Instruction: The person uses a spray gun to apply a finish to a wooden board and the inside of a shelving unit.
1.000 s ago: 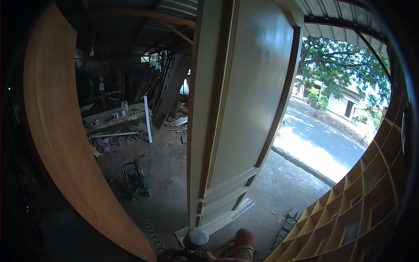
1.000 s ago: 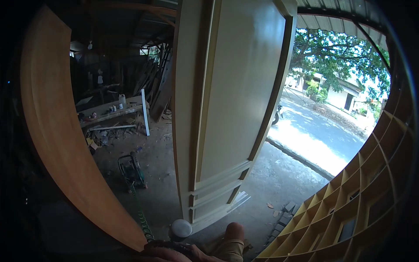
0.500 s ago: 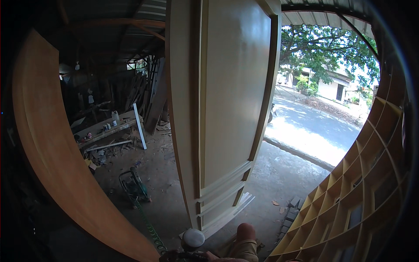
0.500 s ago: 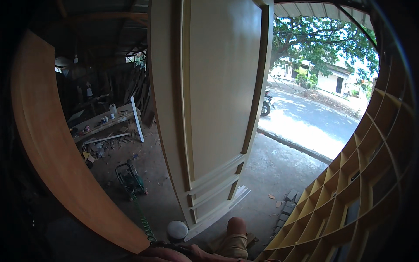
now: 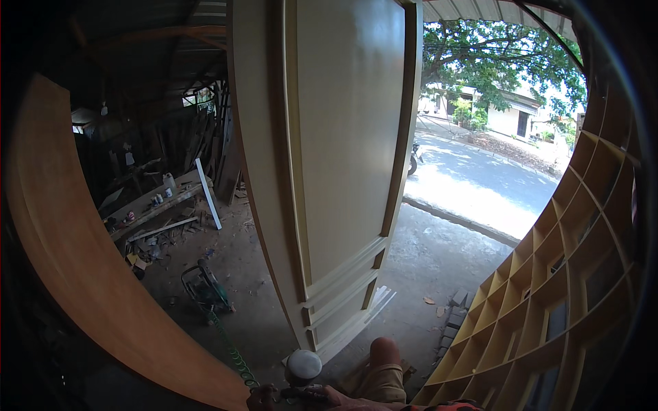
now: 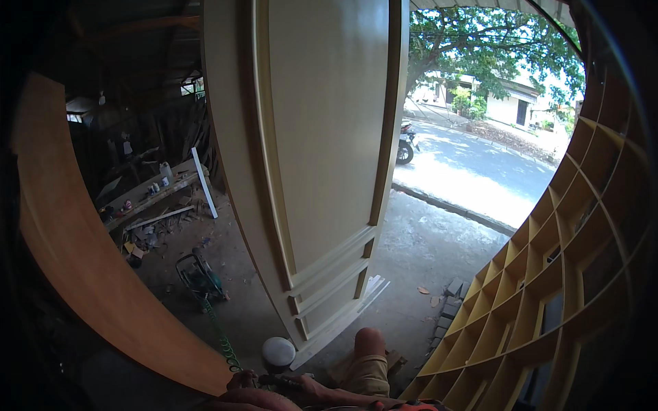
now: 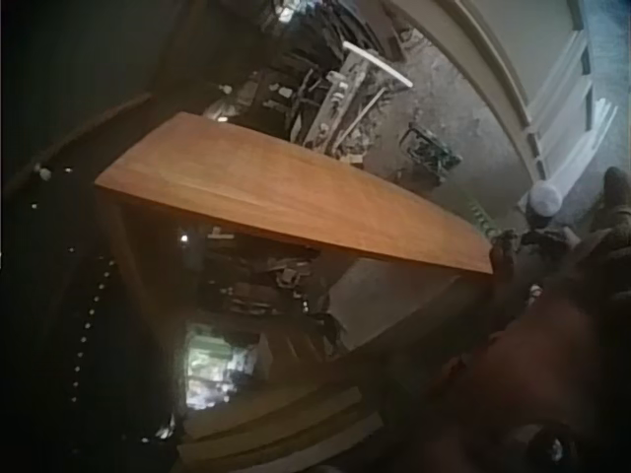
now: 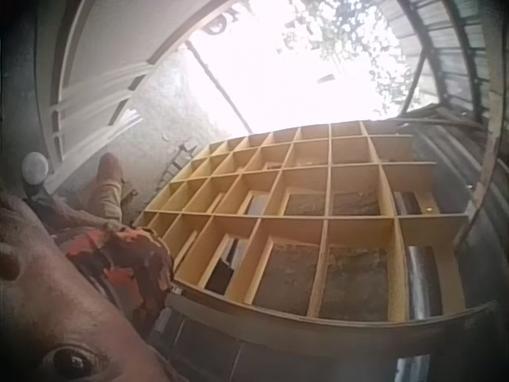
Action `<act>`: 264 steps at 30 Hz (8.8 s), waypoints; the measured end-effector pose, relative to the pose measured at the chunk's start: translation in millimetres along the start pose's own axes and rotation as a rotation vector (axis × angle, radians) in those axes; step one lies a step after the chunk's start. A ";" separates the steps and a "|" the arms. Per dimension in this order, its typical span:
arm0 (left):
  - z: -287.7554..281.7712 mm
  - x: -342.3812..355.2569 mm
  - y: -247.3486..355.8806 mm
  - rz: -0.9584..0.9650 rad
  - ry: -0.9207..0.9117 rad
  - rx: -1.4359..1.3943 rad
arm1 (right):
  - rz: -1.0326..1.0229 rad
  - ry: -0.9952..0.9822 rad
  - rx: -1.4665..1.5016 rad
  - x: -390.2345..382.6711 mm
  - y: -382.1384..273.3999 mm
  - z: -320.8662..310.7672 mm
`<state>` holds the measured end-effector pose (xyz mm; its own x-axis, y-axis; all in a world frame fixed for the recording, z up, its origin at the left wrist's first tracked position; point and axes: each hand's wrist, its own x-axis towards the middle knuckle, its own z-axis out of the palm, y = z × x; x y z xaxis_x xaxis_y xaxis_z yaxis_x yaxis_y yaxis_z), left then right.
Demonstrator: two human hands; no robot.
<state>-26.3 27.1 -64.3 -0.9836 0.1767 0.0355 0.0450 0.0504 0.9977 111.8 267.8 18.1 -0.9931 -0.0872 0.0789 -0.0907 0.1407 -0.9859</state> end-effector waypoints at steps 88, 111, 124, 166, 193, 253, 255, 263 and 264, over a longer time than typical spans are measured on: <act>9.2 -63.6 140.9 0.221 -0.212 0.217 | -0.550 0.601 -0.930 33.8 -321.8 -224.3; -18.2 -62.8 138.7 0.136 -0.254 0.260 | -0.105 0.350 -0.690 61.9 -237.3 -143.1; -13.2 -55.7 236.6 0.432 -0.258 -0.076 | -0.566 0.738 -1.248 92.5 -618.2 -217.1; 20.8 -82.1 312.6 0.600 -0.222 -0.160 | -0.960 0.596 -0.581 57.2 -898.8 -270.0; 20.9 -93.3 300.6 0.506 -0.232 -0.177 | -0.889 0.806 -0.779 78.7 -829.5 -271.4; 103.1 -39.6 308.6 0.335 -0.614 -0.060 | -0.521 1.037 -0.451 20.8 -635.0 -593.8; 119.9 -35.3 319.4 0.284 -0.651 -0.011 | -0.482 0.989 -0.478 15.2 -628.7 -631.5; 161.7 10.3 288.1 0.126 -0.864 -0.210 | -0.500 1.061 -0.460 26.1 -594.6 -738.1; 170.6 14.3 284.6 0.145 -0.940 -0.339 | -0.450 1.072 -0.448 22.8 -597.8 -762.6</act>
<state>2.2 211.7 210.3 -0.4298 0.8692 0.2444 -0.0423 -0.2897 0.9562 86.2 933.8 721.8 -0.4091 0.6034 0.6846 -0.2467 0.6492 -0.7196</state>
